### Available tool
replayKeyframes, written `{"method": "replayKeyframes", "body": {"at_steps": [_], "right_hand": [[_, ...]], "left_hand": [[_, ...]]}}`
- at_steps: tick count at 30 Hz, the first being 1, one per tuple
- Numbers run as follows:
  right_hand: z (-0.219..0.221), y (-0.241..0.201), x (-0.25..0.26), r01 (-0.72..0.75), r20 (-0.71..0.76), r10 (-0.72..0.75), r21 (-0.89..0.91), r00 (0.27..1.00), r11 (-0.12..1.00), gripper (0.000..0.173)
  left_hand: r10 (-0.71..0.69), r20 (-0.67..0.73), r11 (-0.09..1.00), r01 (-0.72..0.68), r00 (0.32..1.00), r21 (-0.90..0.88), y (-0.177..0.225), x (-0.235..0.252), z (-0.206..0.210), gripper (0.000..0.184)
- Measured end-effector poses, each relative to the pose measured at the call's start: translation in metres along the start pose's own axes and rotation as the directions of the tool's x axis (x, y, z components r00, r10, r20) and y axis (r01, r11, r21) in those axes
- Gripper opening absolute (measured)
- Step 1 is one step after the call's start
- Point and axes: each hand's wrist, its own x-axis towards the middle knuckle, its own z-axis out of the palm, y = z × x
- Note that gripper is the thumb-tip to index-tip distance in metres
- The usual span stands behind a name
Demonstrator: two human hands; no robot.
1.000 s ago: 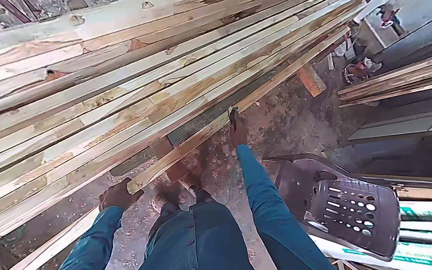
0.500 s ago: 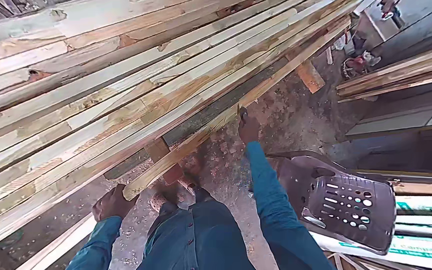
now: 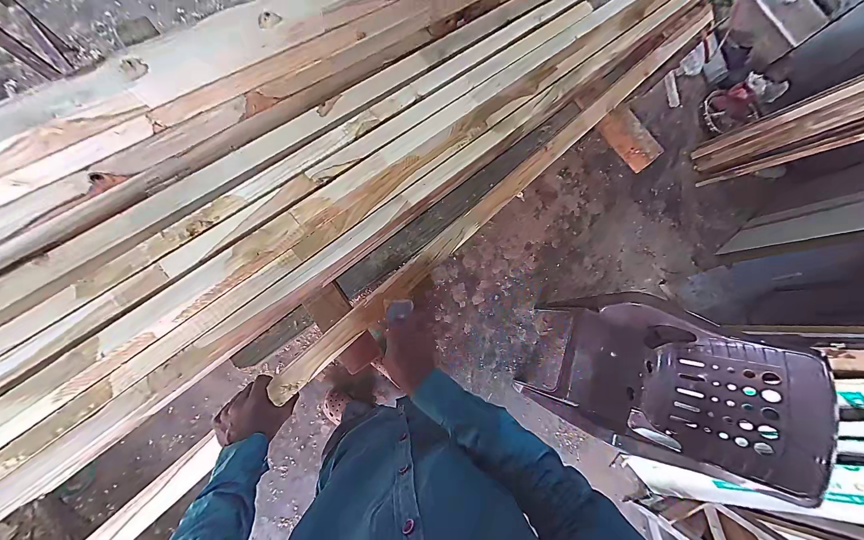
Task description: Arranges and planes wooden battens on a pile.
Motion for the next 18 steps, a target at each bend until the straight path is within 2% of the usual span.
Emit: {"method": "replayKeyframes", "body": {"at_steps": [2,3,5,6,7,9,11,12,15,18], "right_hand": [[-0.002,0.007,-0.011,0.058,0.038,-0.059,0.019,0.998,0.998,0.039],[-0.006,0.021,-0.011,0.098,0.015,-0.100,0.086,0.995,0.991,0.037],[-0.015,0.061,-0.004,0.240,-0.172,-0.196,0.296,0.965,0.925,0.035],[-0.018,0.082,0.003,0.302,-0.263,-0.206,0.405,0.942,0.863,0.038],[-0.018,0.102,0.010,0.337,-0.316,-0.190,0.518,0.929,0.786,0.040],[-0.016,0.135,0.032,0.360,-0.369,-0.119,0.704,0.922,0.612,0.039],[-0.014,0.147,0.069,0.349,-0.369,-0.065,0.789,0.927,0.505,0.037],[-0.009,0.149,0.089,0.350,-0.366,-0.062,0.810,0.929,0.470,0.038],[0.000,0.144,0.136,0.386,-0.387,-0.086,0.825,0.918,0.412,0.035],[0.024,0.146,0.142,0.374,-0.399,-0.040,0.813,0.916,0.446,0.040]], "left_hand": [[0.002,0.011,1.000,-0.002,1.000,0.022,-0.002,0.003,0.002,0.063],[0.019,-0.040,0.999,-0.018,0.999,0.032,-0.003,0.002,0.005,0.062],[0.056,-0.274,0.998,-0.047,0.960,0.041,-0.002,-0.002,0.015,0.056],[0.034,-0.333,0.999,-0.024,0.942,0.035,0.001,0.000,0.014,0.056],[0.008,-0.308,1.000,-0.001,0.951,0.023,0.005,0.001,0.008,0.056],[-0.001,-0.041,1.000,0.001,0.999,-0.005,0.008,0.006,-0.012,0.058],[0.023,0.219,1.000,-0.021,0.975,-0.012,0.003,0.024,-0.024,0.065],[0.014,0.267,1.000,-0.013,0.964,-0.005,0.001,0.029,-0.025,0.067],[-0.035,0.272,0.999,0.038,0.962,-0.008,0.007,0.027,-0.029,0.065],[-0.023,0.261,0.999,0.028,0.965,-0.016,0.008,0.027,-0.028,0.064]]}}
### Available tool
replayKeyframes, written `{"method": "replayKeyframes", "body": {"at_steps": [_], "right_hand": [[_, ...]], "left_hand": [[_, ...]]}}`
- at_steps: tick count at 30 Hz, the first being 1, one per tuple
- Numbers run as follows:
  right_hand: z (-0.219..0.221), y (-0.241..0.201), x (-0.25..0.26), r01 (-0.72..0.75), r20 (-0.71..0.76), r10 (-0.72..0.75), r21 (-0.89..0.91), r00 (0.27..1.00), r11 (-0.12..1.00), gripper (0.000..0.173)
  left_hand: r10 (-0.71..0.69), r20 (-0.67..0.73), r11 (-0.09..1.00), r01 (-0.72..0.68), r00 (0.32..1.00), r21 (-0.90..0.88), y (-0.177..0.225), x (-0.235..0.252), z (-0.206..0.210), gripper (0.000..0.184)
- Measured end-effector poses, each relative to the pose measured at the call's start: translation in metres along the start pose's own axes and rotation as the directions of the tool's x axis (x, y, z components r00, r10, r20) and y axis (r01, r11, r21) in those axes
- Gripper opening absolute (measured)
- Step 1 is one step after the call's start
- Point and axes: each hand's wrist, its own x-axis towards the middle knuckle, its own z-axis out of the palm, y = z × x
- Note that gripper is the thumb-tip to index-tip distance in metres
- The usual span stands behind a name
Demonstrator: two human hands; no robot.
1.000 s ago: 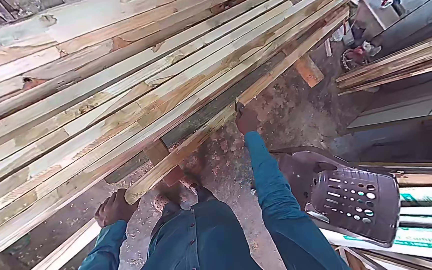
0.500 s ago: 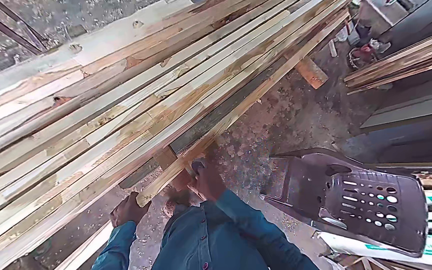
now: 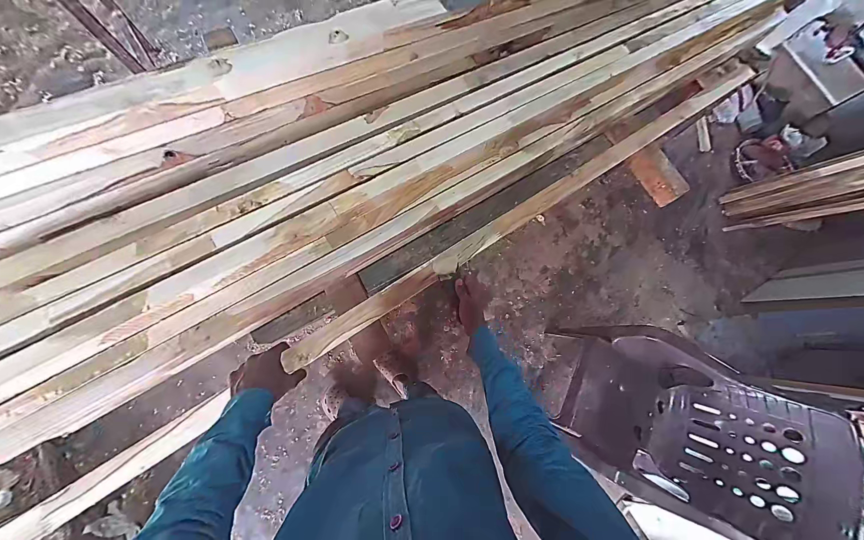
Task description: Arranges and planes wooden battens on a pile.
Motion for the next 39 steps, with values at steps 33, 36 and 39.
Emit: {"method": "replayKeyframes", "body": {"at_steps": [33,36,39], "right_hand": [[-0.037,-0.171,-0.003,-0.310,-0.216,0.226,-0.748,0.950,0.587,0.028],[0.012,-0.157,-0.040,-0.235,-0.093,0.268,-0.790,0.959,0.567,0.030],[0.068,-0.158,-0.089,-0.167,0.019,0.345,-0.850,0.938,0.501,0.035]], "left_hand": [[0.106,-0.519,0.994,-0.091,0.848,0.054,-0.007,-0.016,0.050,0.052],[0.092,-0.478,0.996,-0.083,0.874,0.040,-0.006,-0.014,0.045,0.052],[0.086,-0.451,0.996,-0.083,0.888,0.026,-0.006,-0.013,0.044,0.056]]}}
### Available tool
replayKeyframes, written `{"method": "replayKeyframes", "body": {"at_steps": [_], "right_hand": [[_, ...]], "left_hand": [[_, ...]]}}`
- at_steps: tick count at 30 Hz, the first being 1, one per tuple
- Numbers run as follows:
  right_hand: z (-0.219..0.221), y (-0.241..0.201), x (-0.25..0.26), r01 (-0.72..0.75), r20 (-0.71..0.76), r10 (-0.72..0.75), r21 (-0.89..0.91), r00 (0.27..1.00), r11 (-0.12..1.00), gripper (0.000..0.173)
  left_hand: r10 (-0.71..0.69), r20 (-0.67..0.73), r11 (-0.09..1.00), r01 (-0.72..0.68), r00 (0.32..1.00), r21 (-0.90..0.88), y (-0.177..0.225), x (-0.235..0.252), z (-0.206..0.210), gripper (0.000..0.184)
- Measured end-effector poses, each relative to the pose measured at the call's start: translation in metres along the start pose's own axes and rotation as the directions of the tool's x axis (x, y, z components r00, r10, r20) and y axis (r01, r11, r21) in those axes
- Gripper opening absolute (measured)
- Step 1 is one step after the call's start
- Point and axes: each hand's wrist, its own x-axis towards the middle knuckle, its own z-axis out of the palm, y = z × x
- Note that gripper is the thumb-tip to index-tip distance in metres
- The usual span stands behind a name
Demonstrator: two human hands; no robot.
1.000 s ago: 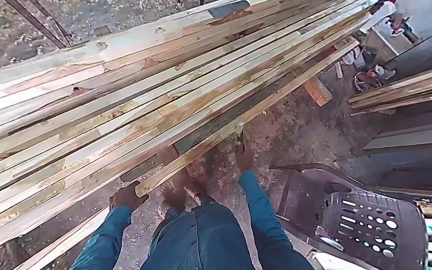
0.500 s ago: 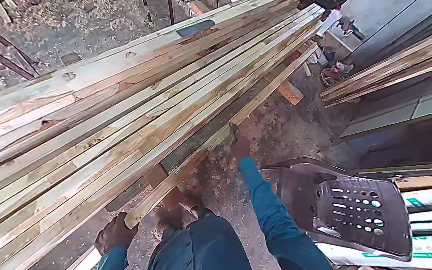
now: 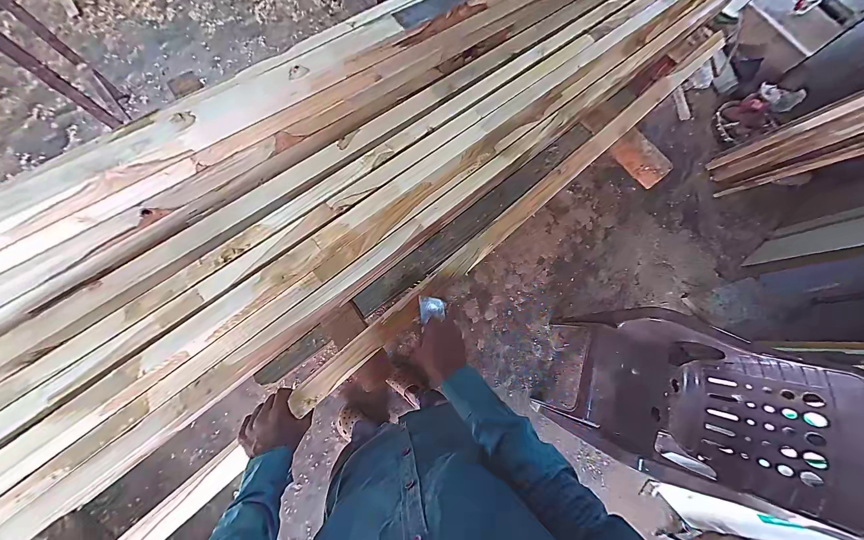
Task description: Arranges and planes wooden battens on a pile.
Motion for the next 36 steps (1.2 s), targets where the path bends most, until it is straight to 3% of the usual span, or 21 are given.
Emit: {"method": "replayKeyframes", "body": {"at_steps": [1,4,7,9,10,11,12,14,16,18,20,22,24,26,29,33,36], "right_hand": [[0.012,-0.011,-0.014,0.007,0.061,-0.004,-0.055,0.998,0.998,0.036],[0.031,-0.017,-0.035,0.085,0.139,-0.072,-0.093,0.988,0.992,0.034],[0.021,0.021,-0.028,0.240,0.054,-0.253,0.182,0.966,0.953,0.037],[0.014,0.055,-0.018,0.293,0.001,-0.349,0.541,0.937,0.789,0.034],[0.011,0.068,-0.015,0.235,0.016,-0.357,0.726,0.934,0.647,0.032],[0.007,0.080,-0.016,0.153,0.033,-0.341,0.850,0.939,0.505,0.032],[0.006,0.091,-0.018,0.099,0.049,-0.339,0.909,0.939,0.404,0.033],[0.005,0.105,-0.018,0.121,0.010,-0.348,0.928,0.937,0.353,0.036],[0.012,0.105,-0.010,0.250,-0.087,-0.351,0.858,0.932,0.450,0.034],[0.030,0.097,0.002,0.349,-0.186,-0.318,0.721,0.930,0.599,0.030],[0.050,0.081,0.016,0.395,-0.289,-0.283,0.486,0.914,0.780,0.039],[0.074,0.061,0.026,0.461,-0.418,-0.320,0.300,0.850,0.835,0.044],[0.104,0.047,0.027,0.424,-0.470,-0.322,0.127,0.822,0.897,0.050],[0.133,0.039,0.020,0.226,-0.346,-0.223,-0.030,0.911,0.974,0.065],[0.134,0.024,-0.008,0.045,-0.294,-0.049,-0.020,0.954,0.999,0.067],[0.070,0.014,-0.019,0.013,-0.402,0.050,0.153,0.914,0.988,0.047],[0.035,0.000,-0.009,-0.066,-0.334,0.106,0.130,0.937,0.989,0.037]], "left_hand": [[-0.007,0.033,1.000,0.007,0.999,-0.001,0.000,0.000,-0.003,0.057],[-0.068,0.312,0.998,0.062,0.948,0.028,0.003,0.018,-0.023,0.062],[-0.066,0.514,0.997,0.043,0.855,0.057,0.005,0.039,-0.041,0.066],[-0.091,0.395,0.995,0.068,0.914,0.071,0.007,0.028,-0.038,0.062],[-0.063,0.187,0.997,0.053,0.980,0.055,0.007,0.018,-0.029,0.049],[-0.002,-0.091,0.998,0.008,0.996,0.061,0.005,0.014,-0.014,0.032],[0.033,-0.266,0.998,-0.015,0.963,0.068,0.005,0.008,0.000,0.025],[0.028,-0.275,0.999,-0.020,0.961,0.033,0.004,-0.003,0.011,0.033],[0.058,-0.203,0.998,-0.048,0.977,0.050,0.001,-0.003,0.006,0.038],[0.101,-0.008,0.992,-0.100,0.995,0.075,-0.003,0.003,-0.012,0.042],[0.172,0.196,0.983,-0.180,0.965,0.022,-0.013,0.018,-0.030,0.059],[0.214,0.320,0.976,-0.214,0.923,-0.036,-0.028,0.035,-0.038,0.067],[0.180,0.438,0.983,-0.173,0.881,-0.058,-0.039,0.043,-0.041,0.065],[0.126,0.523,0.992,-0.100,0.843,-0.078,-0.042,0.044,-0.043,0.059],[0.072,0.480,0.997,-0.062,0.874,-0.037,-0.033,0.033,-0.046,0.050],[0.070,0.376,0.997,-0.072,0.924,-0.010,-0.027,0.012,-0.039,0.054],[0.080,0.335,0.997,-0.072,0.939,-0.036,-0.025,0.006,-0.040,0.051]]}}
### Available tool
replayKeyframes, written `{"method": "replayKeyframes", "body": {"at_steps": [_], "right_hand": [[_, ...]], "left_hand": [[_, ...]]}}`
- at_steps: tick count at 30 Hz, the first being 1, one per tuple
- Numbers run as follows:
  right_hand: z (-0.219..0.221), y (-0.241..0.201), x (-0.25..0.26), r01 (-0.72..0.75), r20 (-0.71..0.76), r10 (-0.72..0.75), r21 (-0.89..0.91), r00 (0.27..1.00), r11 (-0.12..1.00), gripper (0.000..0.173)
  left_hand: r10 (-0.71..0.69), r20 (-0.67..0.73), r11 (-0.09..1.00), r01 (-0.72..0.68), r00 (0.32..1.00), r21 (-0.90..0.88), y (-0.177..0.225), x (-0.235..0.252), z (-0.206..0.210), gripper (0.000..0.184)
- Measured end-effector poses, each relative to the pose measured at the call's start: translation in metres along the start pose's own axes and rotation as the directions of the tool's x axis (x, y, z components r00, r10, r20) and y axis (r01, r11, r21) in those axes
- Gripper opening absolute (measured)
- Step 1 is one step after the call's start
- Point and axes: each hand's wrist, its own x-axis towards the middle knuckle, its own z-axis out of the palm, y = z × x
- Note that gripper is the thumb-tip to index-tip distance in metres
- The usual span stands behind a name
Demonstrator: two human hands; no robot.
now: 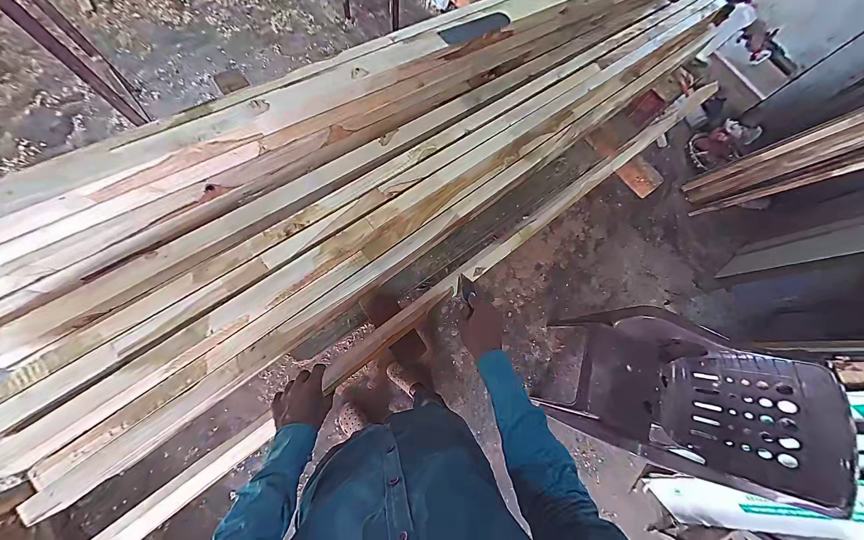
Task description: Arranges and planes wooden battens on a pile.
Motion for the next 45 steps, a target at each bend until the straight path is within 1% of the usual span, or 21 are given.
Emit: {"method": "replayKeyframes", "body": {"at_steps": [2,4,6,8,11,12,14,16,17,19,22,25,27,29,31,33,35,37,39,41,45], "right_hand": [[-0.001,-0.015,-0.003,-0.004,0.045,0.006,-0.040,0.999,0.999,0.034],[0.005,-0.030,-0.018,0.017,0.117,-0.009,-0.067,0.993,0.998,0.033],[0.022,-0.044,-0.042,0.053,0.175,-0.039,-0.076,0.984,0.996,0.032],[0.041,-0.059,-0.069,0.088,0.250,-0.059,-0.106,0.966,0.990,0.035],[0.060,-0.078,-0.109,0.145,0.351,-0.067,-0.199,0.934,0.969,0.036],[0.062,-0.081,-0.116,0.161,0.369,-0.079,-0.196,0.926,0.967,0.036],[0.065,-0.073,-0.119,0.191,0.303,-0.153,-0.102,0.941,0.976,0.035],[0.066,-0.061,-0.116,0.209,0.164,-0.213,0.042,0.963,0.977,0.039],[0.067,-0.056,-0.112,0.211,0.101,-0.220,0.091,0.970,0.973,0.043],[0.082,-0.045,-0.101,0.228,-0.015,-0.228,0.125,0.974,0.966,0.051],[0.110,-0.037,-0.088,0.282,-0.132,-0.265,0.135,0.955,0.950,0.058],[0.130,-0.044,-0.080,0.321,-0.182,-0.297,0.121,0.938,0.939,0.057],[0.144,-0.046,-0.082,0.289,-0.171,-0.269,0.102,0.948,0.952,0.056],[0.157,-0.049,-0.098,0.220,-0.124,-0.215,0.026,0.969,0.975,0.055],[0.158,-0.055,-0.129,0.141,-0.032,-0.144,-0.074,0.989,0.987,0.054],[0.144,-0.065,-0.150,0.083,0.013,-0.082,-0.109,0.997,0.991,0.052],[0.124,-0.072,-0.146,0.038,-0.015,-0.039,-0.069,0.999,0.997,0.049],[0.107,-0.076,-0.118,-0.009,-0.056,0.009,-0.002,0.998,1.000,0.050],[0.101,-0.081,-0.094,-0.047,-0.085,0.050,0.030,0.995,0.998,0.044],[0.098,-0.093,-0.092,-0.078,-0.043,0.079,0.023,0.996,0.997,0.040],[0.113,-0.110,-0.118,-0.103,0.080,0.104,-0.021,0.991,0.994,0.039]], "left_hand": [[0.009,-0.029,1.000,-0.009,1.000,0.000,0.001,0.000,0.000,0.049],[0.007,-0.031,1.000,-0.007,0.999,-0.008,0.001,-0.001,0.000,0.049],[-0.003,0.002,1.000,0.003,1.000,-0.007,0.000,-0.003,-0.002,0.050],[-0.005,0.026,1.000,0.005,1.000,-0.008,0.000,0.000,-0.007,0.050],[0.032,0.049,0.999,-0.031,0.998,-0.030,-0.003,0.004,-0.009,0.048],[0.055,0.028,0.998,-0.054,0.998,-0.045,-0.008,0.006,-0.008,0.049],[0.097,-0.032,0.990,-0.100,0.995,-0.100,-0.022,0.006,-0.008,0.058],[0.091,-0.074,0.983,-0.102,0.993,-0.155,-0.044,-0.003,-0.010,0.071],[0.081,-0.069,0.980,-0.092,0.994,-0.176,-0.057,-0.010,-0.012,0.076],[0.056,-0.023,0.981,-0.060,0.998,-0.184,-0.090,-0.022,-0.013,0.082],[0.052,0.058,0.989,-0.044,0.997,-0.140,-0.143,-0.027,-0.007,0.084],[0.080,0.187,0.988,-0.053,0.979,-0.143,-0.173,-0.025,-0.007,0.071],[0.073,0.240,0.988,-0.038,0.968,-0.146,-0.176,-0.024,-0.010,0.059],[0.057,0.261,0.989,-0.019,0.964,-0.145,-0.173,-0.022,-0.013,0.055],[0.051,0.205,0.988,-0.020,0.978,-0.152,-0.170,-0.027,-0.008,0.051],[0.015,0.141,0.992,0.004,0.990,-0.127,-0.164,-0.035,-0.004,0.049],[-0.011,0.084,0.994,0.020,0.996,-0.108,-0.157,-0.047,0.002,0.051],[-0.014,0.020,0.996,0.015,1.000,-0.090,-0.153,-0.053,0.009,0.054],[-0.013,-0.010,0.998,0.013,1.000,-0.064,-0.153,-0.055,0.012,0.054],[-0.019,-0.002,0.998,0.019,1.000,-0.061,-0.154,-0.053,0.009,0.052],[-0.058,0.067,0.995,0.064,0.996,-0.078,-0.150,-0.048,0.003,0.049]]}}
